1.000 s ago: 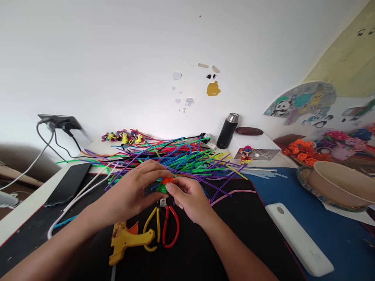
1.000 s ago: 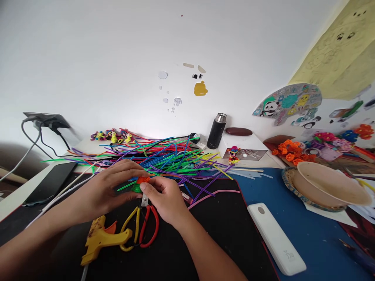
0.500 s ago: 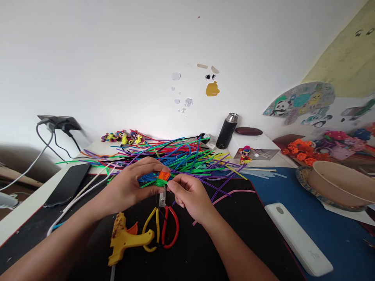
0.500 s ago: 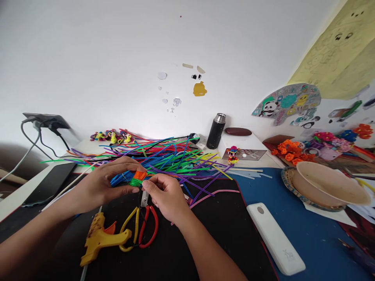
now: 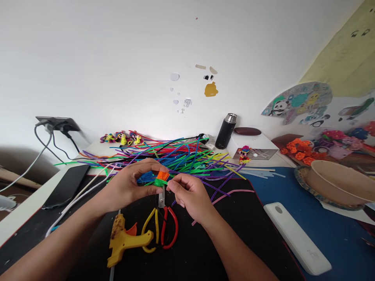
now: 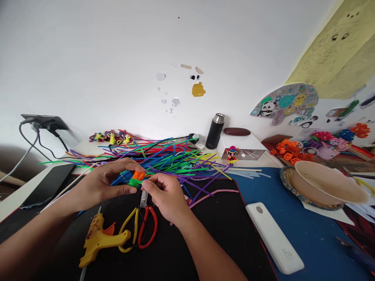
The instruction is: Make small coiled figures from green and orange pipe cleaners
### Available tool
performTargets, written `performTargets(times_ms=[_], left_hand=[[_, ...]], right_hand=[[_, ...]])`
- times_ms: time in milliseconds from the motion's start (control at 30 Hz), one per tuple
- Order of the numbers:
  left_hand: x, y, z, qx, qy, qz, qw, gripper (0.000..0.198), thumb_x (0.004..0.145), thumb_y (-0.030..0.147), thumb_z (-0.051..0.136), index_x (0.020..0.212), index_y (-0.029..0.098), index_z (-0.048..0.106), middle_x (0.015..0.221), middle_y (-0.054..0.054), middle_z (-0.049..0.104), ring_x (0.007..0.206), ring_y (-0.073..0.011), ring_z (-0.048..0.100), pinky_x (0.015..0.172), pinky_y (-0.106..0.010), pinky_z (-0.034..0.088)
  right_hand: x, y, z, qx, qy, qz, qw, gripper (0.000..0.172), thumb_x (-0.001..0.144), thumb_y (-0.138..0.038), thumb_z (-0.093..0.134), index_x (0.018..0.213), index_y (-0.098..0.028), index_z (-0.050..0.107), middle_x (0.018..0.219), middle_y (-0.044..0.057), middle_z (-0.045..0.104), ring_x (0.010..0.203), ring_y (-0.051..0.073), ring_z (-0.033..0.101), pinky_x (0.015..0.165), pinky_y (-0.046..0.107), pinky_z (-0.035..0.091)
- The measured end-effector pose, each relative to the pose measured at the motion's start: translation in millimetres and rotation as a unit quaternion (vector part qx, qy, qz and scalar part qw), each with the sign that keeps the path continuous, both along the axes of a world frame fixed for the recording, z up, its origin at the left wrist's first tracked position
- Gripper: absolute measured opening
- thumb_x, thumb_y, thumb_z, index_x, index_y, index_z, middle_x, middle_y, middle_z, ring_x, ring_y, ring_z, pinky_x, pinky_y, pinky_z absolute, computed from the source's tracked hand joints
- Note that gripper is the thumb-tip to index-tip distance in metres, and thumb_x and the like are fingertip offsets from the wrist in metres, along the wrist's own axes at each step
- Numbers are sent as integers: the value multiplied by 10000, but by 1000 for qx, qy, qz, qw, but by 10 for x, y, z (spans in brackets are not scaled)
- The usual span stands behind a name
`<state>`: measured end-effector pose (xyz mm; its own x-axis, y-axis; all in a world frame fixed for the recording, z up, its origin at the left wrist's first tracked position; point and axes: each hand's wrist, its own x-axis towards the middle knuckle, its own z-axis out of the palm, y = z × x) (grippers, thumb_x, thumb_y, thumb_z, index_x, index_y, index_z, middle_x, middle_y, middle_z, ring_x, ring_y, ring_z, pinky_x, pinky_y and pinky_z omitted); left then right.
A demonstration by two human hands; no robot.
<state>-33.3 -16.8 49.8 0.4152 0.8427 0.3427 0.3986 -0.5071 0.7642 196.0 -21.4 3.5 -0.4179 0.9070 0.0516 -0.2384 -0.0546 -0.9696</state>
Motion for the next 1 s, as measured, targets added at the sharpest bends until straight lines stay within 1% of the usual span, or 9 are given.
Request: performTargets(times_ms=[133, 300, 433, 533, 667, 733, 833, 933, 1000], left_hand=[[11, -5, 0, -10, -17, 2, 1000, 348, 850, 371, 929, 1176, 272, 855, 1159, -93, 820, 1122, -305, 739, 1001, -384, 598], [40, -31, -3, -33, -52, -7, 998, 341, 848, 323, 936, 1175, 268, 856, 1154, -94, 803, 1096, -288, 726, 1003, -377, 576], [105, -46, -33, -74, -129, -19, 989, 357, 820, 276, 961, 1163, 260, 864, 1092, -79, 792, 1013, -247, 727, 943, -335, 583], [184, -66, -76, -127, -202, -30, 971, 351, 820, 262, 964, 1158, 250, 868, 1065, -75, 789, 967, -222, 729, 876, -299, 595], [300, -112, -140, -202, -300, -41, 931, 350, 799, 277, 985, 1132, 257, 880, 1017, -49, 791, 883, -179, 735, 818, -260, 612], [336, -131, -164, -226, -332, -55, 914, 367, 795, 291, 992, 1144, 274, 882, 996, -40, 800, 859, -174, 751, 802, -257, 626], [344, -144, -182, -238, -345, -80, 904, 394, 802, 308, 990, 1178, 288, 875, 998, -47, 816, 844, -199, 780, 789, -294, 653], [338, -148, -184, -222, -332, -76, 914, 416, 806, 322, 989, 1200, 273, 868, 1053, -66, 822, 892, -225, 795, 819, -316, 665], [352, -154, -186, -212, -328, -78, 917, 416, 813, 333, 984, 1206, 269, 864, 1121, -76, 819, 897, -233, 802, 809, -318, 670]], right_hand=[[-1, 1, 6, -8, 6, 7, 1000, 495, 858, -676, 814, 806, -200, 687, 521, -98, 431, 443, 84, 338, 443, 249, 257], [-7, -4, 25, -27, 28, 19, 999, 515, 831, -688, 842, 803, -205, 664, 518, -102, 439, 435, 81, 336, 443, 253, 254], [-8, -5, 34, -28, 55, 27, 998, 517, 831, -684, 853, 806, -205, 662, 513, -107, 446, 429, 77, 339, 444, 253, 260], [-8, -8, 44, -23, 66, 30, 997, 517, 835, -684, 858, 808, -204, 668, 508, -109, 448, 425, 74, 344, 443, 252, 256], [-8, -13, 47, -26, 76, 34, 996, 525, 838, -693, 860, 835, -201, 676, 509, -107, 459, 431, 73, 349, 445, 248, 250], [-8, -16, 40, -32, 82, 42, 995, 530, 841, -695, 860, 837, -200, 671, 502, -105, 465, 430, 72, 352, 441, 243, 244], [-5, -22, 23, -43, 85, 59, 994, 537, 844, -698, 859, 878, -192, 684, 520, -93, 505, 433, 69, 371, 437, 233, 244], [0, -29, -3, -43, 87, 78, 992, 538, 873, -701, 833, 931, -179, 716, 571, -69, 565, 439, 63, 392, 432, 226, 238], [0, -32, -28, -42, 104, 87, 990, 520, 890, -683, 831, 953, -177, 728, 593, -60, 582, 441, 62, 402, 428, 224, 233]])
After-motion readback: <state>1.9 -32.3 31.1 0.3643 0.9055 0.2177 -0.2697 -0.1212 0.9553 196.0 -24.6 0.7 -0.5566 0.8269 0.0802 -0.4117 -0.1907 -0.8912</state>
